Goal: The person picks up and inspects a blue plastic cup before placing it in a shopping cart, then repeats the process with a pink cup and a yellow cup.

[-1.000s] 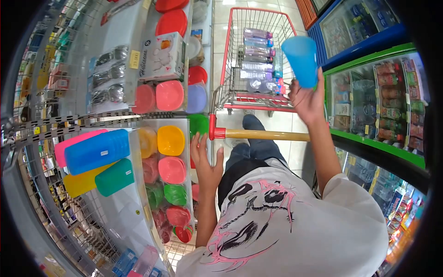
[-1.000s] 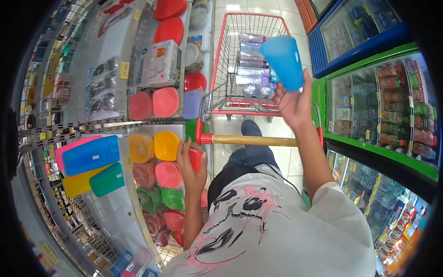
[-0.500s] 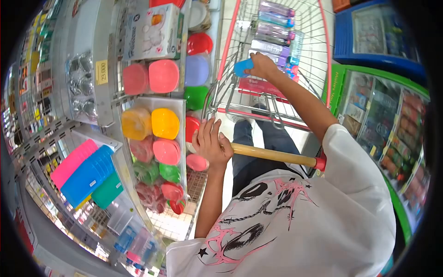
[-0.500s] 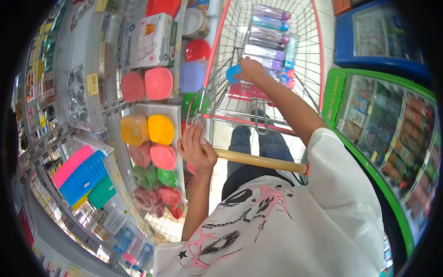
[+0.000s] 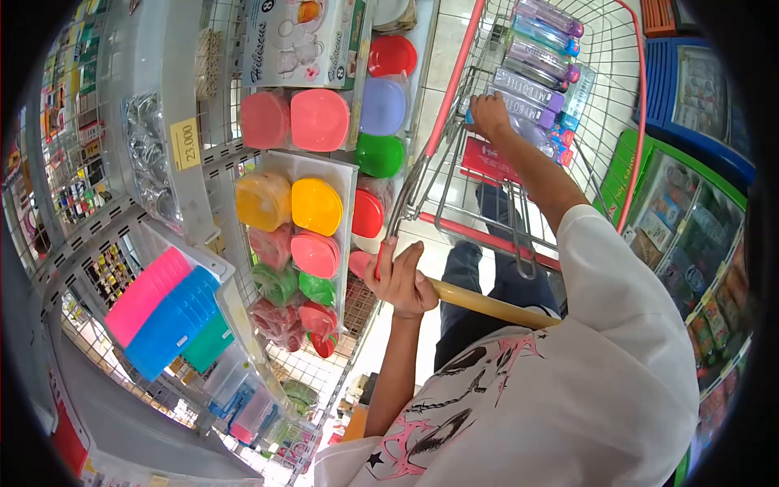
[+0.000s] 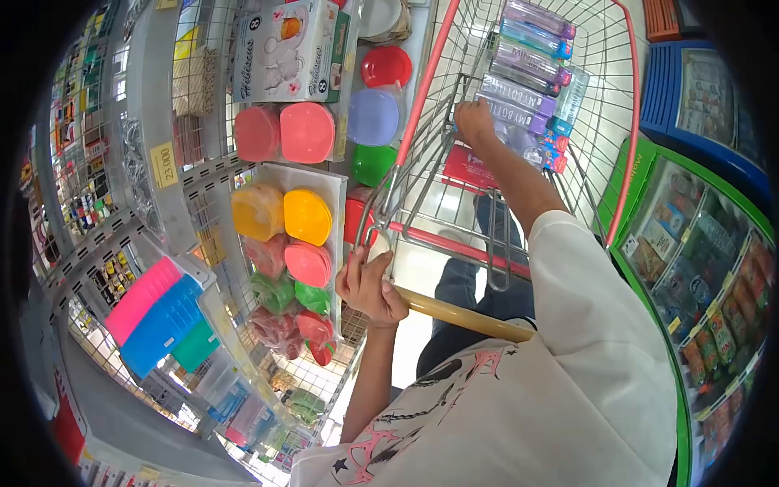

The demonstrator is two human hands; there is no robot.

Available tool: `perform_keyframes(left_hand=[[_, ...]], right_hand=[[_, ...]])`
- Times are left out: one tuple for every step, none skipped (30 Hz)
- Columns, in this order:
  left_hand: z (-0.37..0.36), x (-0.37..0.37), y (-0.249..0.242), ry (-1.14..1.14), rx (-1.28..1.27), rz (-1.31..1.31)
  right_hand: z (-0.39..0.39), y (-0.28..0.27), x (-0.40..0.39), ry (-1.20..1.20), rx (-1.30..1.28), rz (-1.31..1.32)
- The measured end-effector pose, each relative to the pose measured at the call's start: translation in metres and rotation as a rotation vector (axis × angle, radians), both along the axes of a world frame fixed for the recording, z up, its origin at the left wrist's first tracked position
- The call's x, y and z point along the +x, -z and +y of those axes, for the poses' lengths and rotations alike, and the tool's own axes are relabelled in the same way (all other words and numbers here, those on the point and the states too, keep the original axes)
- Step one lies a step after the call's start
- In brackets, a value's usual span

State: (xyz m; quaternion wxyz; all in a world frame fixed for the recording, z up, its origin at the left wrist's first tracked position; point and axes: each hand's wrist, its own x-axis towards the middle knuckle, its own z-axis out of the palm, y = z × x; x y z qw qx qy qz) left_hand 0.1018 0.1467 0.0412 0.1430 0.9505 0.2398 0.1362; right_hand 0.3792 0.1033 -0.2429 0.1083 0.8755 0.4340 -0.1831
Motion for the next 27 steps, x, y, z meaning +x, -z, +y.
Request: perform_keyframes(left_hand=[[0.0, 0.0, 0.002, -0.015, -0.002, -0.014], [0.0, -0.001, 0.003, -0.015, -0.01, -0.004], [0.0, -0.001, 0.004, -0.014, -0.006, -0.004], [0.001, -0.003, 0.004, -0.014, 0.001, -0.008], [0.001, -0.003, 0.004, -0.02, -0.002, -0.003], [0.001, -0.002, 0.004, -0.019, 0.01, -0.012], [0.001, -0.001, 0.004, -0.017, 0.021, -0.023], [0.001, -0.001, 0.005, -0.023, 0.018, -0.023], [0.001, -0.002, 0.006, -0.025, 0.009, -0.014], [0.0, -0.004, 0.006, -0.029, -0.001, -0.003], [-0.002, -0.005, 0.007, -0.042, -0.005, 0.004], [-0.002, -0.005, 0.008, -0.05, -0.005, -0.004], [-0.002, -0.005, 0.009, -0.057, -0.002, -0.013], [-0.002, -0.005, 0.009, -0.068, 0.002, -0.011], [-0.002, -0.006, 0.009, -0.068, -0.004, -0.009], [-0.002, -0.006, 0.009, -0.066, -0.01, -0.009], [-0.002, -0.006, 0.009, -0.072, -0.011, -0.006], [-0.001, -0.006, 0.008, -0.068, -0.01, -0.01], [-0.001, -0.005, 0.009, -0.063, -0.007, -0.02], [0.0, -0.004, 0.009, -0.064, -0.007, -0.026], [0.0, -0.003, 0.009, -0.064, -0.011, -0.035], [0.0, -0.003, 0.008, -0.065, -0.016, -0.044], [0.0, -0.004, 0.008, -0.071, -0.015, -0.051], [0.001, -0.003, 0.009, -0.061, -0.01, -0.069], [0.001, -0.002, 0.01, -0.051, -0.001, -0.092], [0.001, -0.005, 0.01, -0.057, 0.009, -0.11], [0.001, -0.007, 0.012, -0.042, -0.015, -0.118]], right_hand=[[0.004, -0.001, 0.004, 0.004, -0.003, 0.006], [0.007, -0.002, 0.007, -0.023, -0.007, 0.015], [0.007, -0.001, 0.006, -0.055, -0.012, 0.026], [0.005, -0.002, 0.004, -0.061, -0.018, 0.037], [0.006, -0.003, 0.005, -0.052, -0.037, 0.056], [0.007, 0.001, 0.007, -0.045, -0.054, 0.07], [0.007, 0.008, 0.007, -0.038, -0.065, 0.08], [0.006, 0.014, 0.009, -0.043, -0.068, 0.08], [0.004, 0.016, 0.009, -0.051, -0.066, 0.06], [0.004, 0.018, 0.006, -0.061, -0.065, 0.042], [0.004, 0.021, 0.005, -0.073, -0.069, 0.048], [0.006, 0.016, 0.008, -0.039, -0.109, 0.092], [0.01, 0.011, 0.009, -0.003, -0.146, 0.135], [0.013, 0.009, 0.01, -0.014, -0.144, 0.137], [0.013, 0.009, 0.012, -0.001, -0.135, 0.158], [0.012, 0.008, 0.013, 0.015, -0.127, 0.178], [0.011, 0.007, 0.015, 0.007, -0.121, 0.186], [0.007, 0.013, 0.015, 0.003, -0.123, 0.188], [0.003, 0.021, 0.017, 0.001, -0.067, 0.167], [-0.001, 0.028, 0.02, 0.0, -0.012, 0.144], [0.0, 0.023, 0.026, -0.002, -0.012, 0.137], [0.0, 0.016, 0.032, 0.123, 0.041, 0.186], [0.001, 0.008, 0.036, 0.244, 0.097, 0.236], [-0.003, 0.003, 0.041, 0.235, 0.102, 0.227], [-0.015, -0.003, 0.051, 0.343, 0.259, 0.272], [-0.025, -0.01, 0.061, 0.447, 0.42, 0.316], [-0.032, -0.025, 0.066, 0.439, 0.437, 0.298]])
